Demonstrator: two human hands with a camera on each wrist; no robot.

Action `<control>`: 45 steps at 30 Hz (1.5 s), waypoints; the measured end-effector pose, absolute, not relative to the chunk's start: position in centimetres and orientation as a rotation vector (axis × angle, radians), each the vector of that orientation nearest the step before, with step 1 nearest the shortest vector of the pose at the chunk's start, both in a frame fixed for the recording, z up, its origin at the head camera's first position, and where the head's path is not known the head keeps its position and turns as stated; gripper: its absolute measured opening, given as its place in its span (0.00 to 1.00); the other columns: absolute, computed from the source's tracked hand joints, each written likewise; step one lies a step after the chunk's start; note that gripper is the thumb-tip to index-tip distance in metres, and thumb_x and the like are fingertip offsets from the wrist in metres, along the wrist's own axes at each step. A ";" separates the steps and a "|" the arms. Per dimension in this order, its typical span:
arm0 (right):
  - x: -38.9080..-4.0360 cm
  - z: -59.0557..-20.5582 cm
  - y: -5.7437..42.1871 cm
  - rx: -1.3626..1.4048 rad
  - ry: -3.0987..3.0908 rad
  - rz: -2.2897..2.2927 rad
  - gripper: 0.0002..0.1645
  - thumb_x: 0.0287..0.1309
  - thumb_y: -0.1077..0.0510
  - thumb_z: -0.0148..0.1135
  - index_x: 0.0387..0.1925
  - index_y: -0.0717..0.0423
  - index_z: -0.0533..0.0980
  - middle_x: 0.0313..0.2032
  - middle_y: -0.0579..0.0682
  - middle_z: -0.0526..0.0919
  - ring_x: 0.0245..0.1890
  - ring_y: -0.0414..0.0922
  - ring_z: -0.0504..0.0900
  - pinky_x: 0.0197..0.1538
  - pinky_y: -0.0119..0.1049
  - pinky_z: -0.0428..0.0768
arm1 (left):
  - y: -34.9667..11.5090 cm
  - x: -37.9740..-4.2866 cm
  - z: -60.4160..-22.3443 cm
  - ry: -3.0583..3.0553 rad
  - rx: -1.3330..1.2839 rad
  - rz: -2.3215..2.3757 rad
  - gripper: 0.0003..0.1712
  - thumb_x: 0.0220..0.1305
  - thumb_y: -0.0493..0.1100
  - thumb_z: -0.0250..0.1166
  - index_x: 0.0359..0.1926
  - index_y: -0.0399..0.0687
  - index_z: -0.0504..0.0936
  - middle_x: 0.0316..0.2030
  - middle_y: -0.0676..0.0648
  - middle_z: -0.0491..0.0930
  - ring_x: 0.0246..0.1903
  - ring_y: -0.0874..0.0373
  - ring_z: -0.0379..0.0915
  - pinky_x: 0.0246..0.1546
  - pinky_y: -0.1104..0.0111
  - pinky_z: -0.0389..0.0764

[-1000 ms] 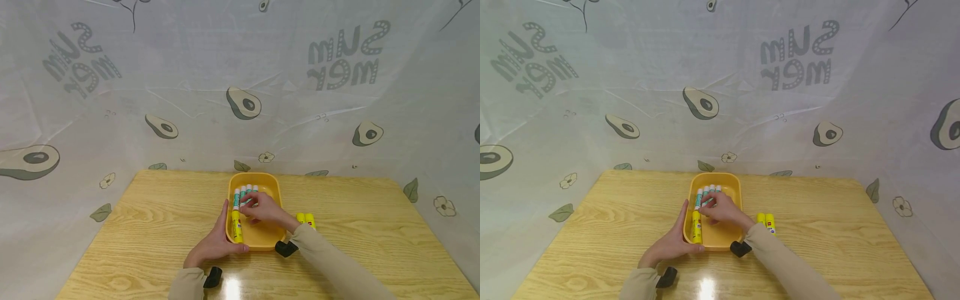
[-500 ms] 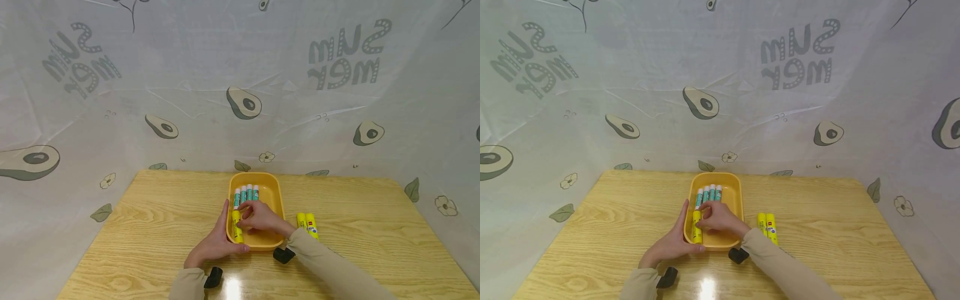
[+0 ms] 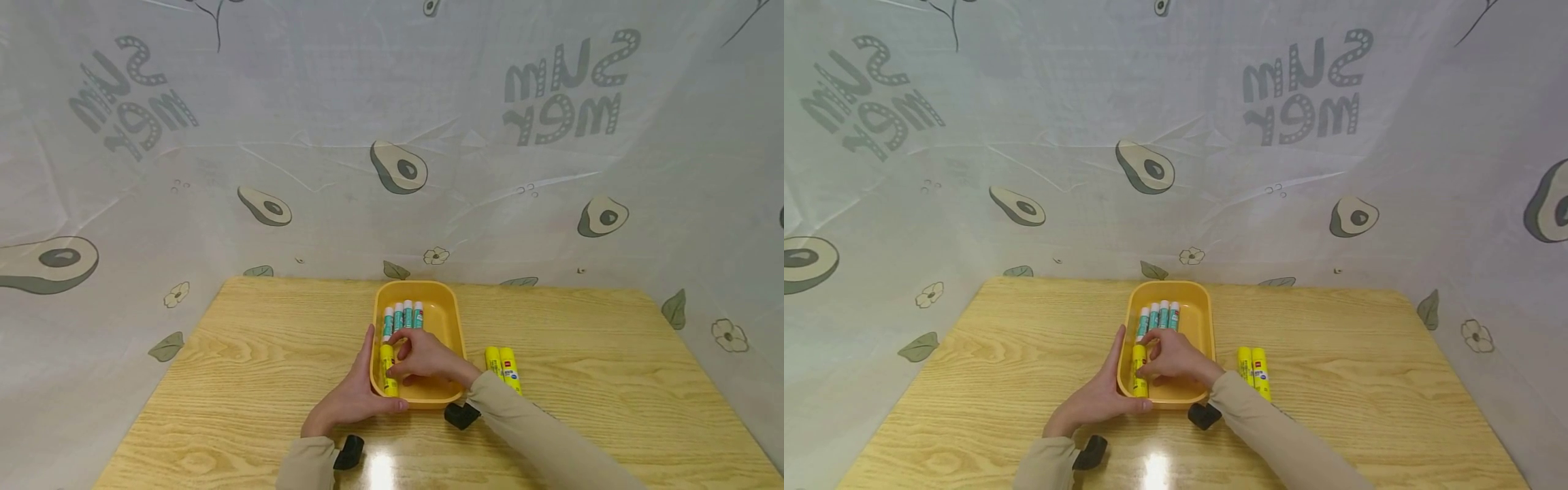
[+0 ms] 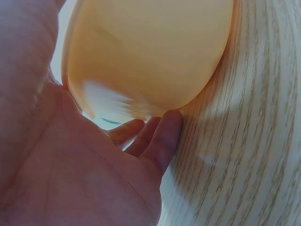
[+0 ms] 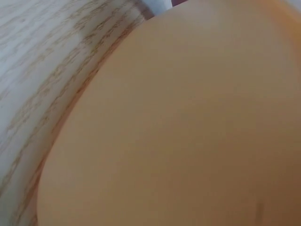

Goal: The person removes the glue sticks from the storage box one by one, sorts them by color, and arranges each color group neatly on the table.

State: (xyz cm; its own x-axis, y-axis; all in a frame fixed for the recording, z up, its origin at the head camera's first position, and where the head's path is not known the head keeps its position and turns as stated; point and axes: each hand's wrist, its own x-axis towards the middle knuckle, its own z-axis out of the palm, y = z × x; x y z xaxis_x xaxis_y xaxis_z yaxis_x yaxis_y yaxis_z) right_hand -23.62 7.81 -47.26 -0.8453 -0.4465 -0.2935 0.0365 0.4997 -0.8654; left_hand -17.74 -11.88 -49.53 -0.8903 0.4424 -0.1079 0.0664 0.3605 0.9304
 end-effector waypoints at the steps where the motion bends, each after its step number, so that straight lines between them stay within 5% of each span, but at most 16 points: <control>1: -23.7 -47.3 7.9 -0.334 2.253 -1.317 0.33 0.51 0.59 0.80 0.58 0.58 0.75 0.36 0.53 0.77 0.26 0.44 0.82 0.32 0.36 0.87 | -11.9 -17.8 -49.5 2.289 0.446 1.538 0.80 0.54 0.57 0.79 0.80 0.67 0.20 0.83 0.43 0.28 0.81 0.41 0.40 0.77 0.42 0.54; 26: -23.4 -46.5 8.2 -0.261 2.276 -1.257 0.28 0.51 0.64 0.76 0.53 0.57 0.74 0.32 0.53 0.77 0.25 0.46 0.81 0.30 0.37 0.87 | -11.8 -17.9 -49.9 2.269 0.440 1.571 0.81 0.52 0.55 0.81 0.80 0.68 0.20 0.83 0.44 0.29 0.81 0.46 0.39 0.78 0.47 0.50; 45: -23.5 -46.3 8.5 -0.258 2.286 -1.212 0.27 0.51 0.58 0.80 0.50 0.54 0.74 0.33 0.52 0.74 0.27 0.45 0.80 0.31 0.36 0.87 | -11.8 -17.8 -49.7 2.241 0.438 1.592 0.80 0.54 0.53 0.80 0.80 0.67 0.19 0.83 0.44 0.31 0.78 0.49 0.51 0.77 0.49 0.55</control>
State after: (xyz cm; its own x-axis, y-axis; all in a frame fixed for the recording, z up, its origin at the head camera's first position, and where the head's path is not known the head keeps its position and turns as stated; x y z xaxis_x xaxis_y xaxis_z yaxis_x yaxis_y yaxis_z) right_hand -23.49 8.49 -46.32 -0.8386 -0.4022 -0.3674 0.0785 0.5781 -0.8122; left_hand -17.81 -11.79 -49.74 -0.8887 0.4457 -0.1078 0.0450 0.3188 0.9467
